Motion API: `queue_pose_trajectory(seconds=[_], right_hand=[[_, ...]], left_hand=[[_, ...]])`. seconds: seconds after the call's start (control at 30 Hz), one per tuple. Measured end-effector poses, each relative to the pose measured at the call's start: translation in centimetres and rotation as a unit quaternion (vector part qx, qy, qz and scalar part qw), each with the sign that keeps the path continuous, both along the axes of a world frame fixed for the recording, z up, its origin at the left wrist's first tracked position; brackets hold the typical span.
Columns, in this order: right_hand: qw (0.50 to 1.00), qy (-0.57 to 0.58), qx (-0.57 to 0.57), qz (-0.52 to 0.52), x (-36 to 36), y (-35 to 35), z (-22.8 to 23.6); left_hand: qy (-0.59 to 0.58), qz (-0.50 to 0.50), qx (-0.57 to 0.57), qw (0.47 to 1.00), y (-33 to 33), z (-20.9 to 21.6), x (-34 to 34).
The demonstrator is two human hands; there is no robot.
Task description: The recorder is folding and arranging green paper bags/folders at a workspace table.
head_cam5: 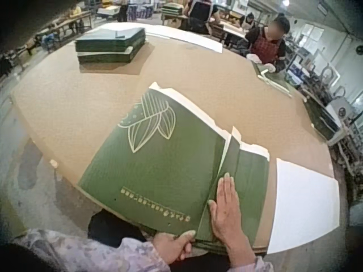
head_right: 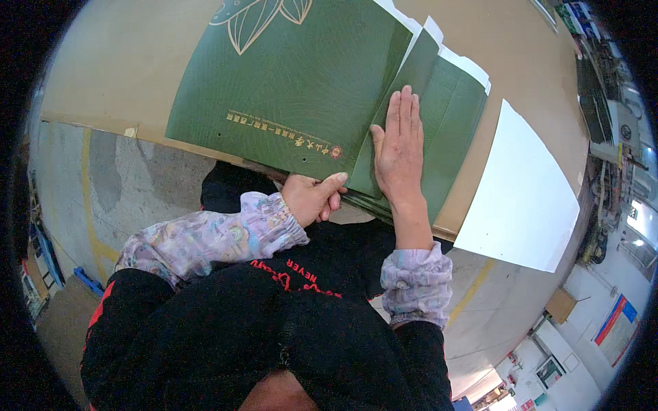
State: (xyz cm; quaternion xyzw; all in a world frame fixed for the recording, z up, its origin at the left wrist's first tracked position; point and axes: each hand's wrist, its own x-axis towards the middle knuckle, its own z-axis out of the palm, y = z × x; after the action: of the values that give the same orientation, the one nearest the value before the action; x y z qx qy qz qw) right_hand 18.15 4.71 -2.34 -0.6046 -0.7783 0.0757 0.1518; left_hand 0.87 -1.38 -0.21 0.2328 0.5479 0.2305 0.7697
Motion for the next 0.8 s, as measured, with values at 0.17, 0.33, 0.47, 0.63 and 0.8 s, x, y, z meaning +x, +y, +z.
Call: queue_pose_trajectory(seconds=[0.17, 0.33, 0.47, 0.63, 0.8], right_hand=[[1.000, -0.003, 0.003, 0.001, 0.0, 0.2, -0.3], [1.000, -0.027, -0.003, 0.012, 0.1, 0.5, -0.2], [0.999, -0.031, 0.012, -0.002, 0.3, 0.8, 0.6], [0.999, 0.004, 0.040, -0.022, -0.1, 1.9, -0.5], [0.999, -0.004, 0.037, -0.013, -0.3, 2.2, 0.0]], left_hand=[[-0.002, -0.003, -0.013, 1.000, -0.2, -0.2, 0.0], [-0.004, -0.015, 0.009, 1.000, 0.0, -0.2, -0.4], [0.010, -0.024, 0.024, 0.999, 0.1, 0.2, 0.0], [0.018, -0.033, 0.012, 0.999, 0.4, -0.1, -0.1], [0.020, -0.019, 0.022, 0.999, 0.3, -0.2, -0.1]])
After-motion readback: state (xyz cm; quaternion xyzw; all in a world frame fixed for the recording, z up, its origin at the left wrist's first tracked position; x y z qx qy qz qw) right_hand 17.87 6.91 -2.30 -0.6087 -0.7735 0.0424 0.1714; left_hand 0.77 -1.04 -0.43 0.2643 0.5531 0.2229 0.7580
